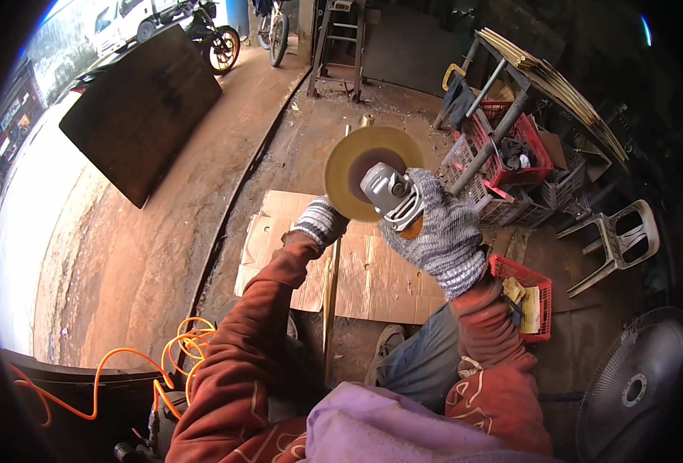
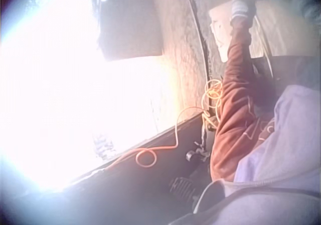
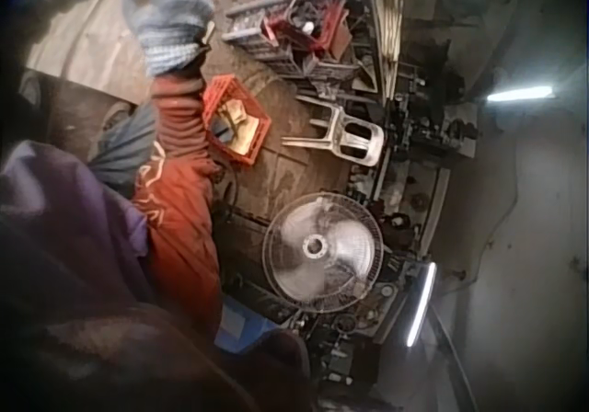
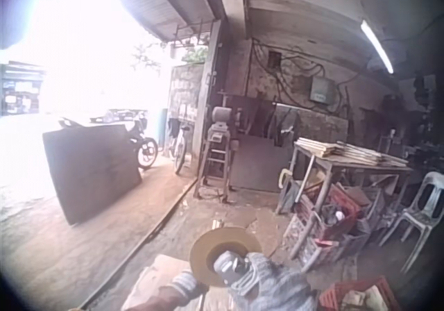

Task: The person uses a handheld angle grinder to sand and smooth the surface of several thin metal rods while wearing gloves.

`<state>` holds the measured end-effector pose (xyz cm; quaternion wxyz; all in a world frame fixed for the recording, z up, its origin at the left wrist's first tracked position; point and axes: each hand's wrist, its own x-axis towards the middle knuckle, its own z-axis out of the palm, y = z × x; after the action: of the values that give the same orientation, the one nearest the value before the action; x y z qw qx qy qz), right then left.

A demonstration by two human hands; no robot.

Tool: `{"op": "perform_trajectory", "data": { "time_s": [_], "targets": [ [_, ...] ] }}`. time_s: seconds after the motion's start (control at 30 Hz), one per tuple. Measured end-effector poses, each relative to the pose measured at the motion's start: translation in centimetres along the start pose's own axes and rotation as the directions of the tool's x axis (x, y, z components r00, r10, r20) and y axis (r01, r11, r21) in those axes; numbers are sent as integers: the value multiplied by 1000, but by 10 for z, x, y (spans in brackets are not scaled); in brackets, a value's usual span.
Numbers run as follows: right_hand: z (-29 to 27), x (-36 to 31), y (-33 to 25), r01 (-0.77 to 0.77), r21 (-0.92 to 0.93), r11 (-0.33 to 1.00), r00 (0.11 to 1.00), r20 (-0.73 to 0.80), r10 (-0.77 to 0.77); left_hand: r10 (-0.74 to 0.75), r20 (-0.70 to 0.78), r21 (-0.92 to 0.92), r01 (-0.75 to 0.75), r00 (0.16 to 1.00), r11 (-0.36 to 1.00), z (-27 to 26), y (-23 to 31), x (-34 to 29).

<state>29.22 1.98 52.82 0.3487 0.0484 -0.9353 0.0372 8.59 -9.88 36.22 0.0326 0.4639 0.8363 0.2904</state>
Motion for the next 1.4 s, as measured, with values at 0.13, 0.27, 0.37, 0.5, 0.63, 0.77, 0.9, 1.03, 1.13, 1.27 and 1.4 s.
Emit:
{"op": "perform_trajectory", "data": {
  "time_s": [0.13,0.27,0.37,0.5,0.63,0.77,0.9,1.03,1.13,1.27,1.4],
  "targets": [
    [-2,4,-3,10,6,1000,1000,-11,-10,-10,-30,-23,9,999,1000,5,-5,0],
    [4,-5,-2,-41,61,997,995,89,35,109,-45,47,-107,993,993,7,-20,-3],
    [7,-5,1,-42,65,997,998,55,38,102,-58,69,-98,993,993,7,-13,-2],
    [7,0,2,-10,91,996,1000,-12,11,89,-62,113,-81,994,990,10,-14,2],
    [6,0,2,-3,125,992,1000,5,2,97,-45,57,-94,994,994,13,-15,2],
    [8,-1,2,10,142,990,1000,5,-11,155,-131,-61,-164,979,985,18,-6,-2],
    [7,0,-1,35,160,987,999,-23,-32,56,-13,-91,-57,998,994,17,-7,-7],
    [12,-8,7,42,139,989,998,-45,-36,172,-135,-3,-174,976,985,24,-16,-5],
    [9,-9,9,11,133,991,1000,-6,-10,206,-168,58,-199,964,978,18,-14,-6],
    [7,-6,14,46,136,990,997,-62,-37,214,-117,185,-190,970,964,11,-5,-2],
    [5,-10,14,20,141,990,999,-51,-13,96,-63,60,-92,993,994,16,-17,-2]
  ]
}}
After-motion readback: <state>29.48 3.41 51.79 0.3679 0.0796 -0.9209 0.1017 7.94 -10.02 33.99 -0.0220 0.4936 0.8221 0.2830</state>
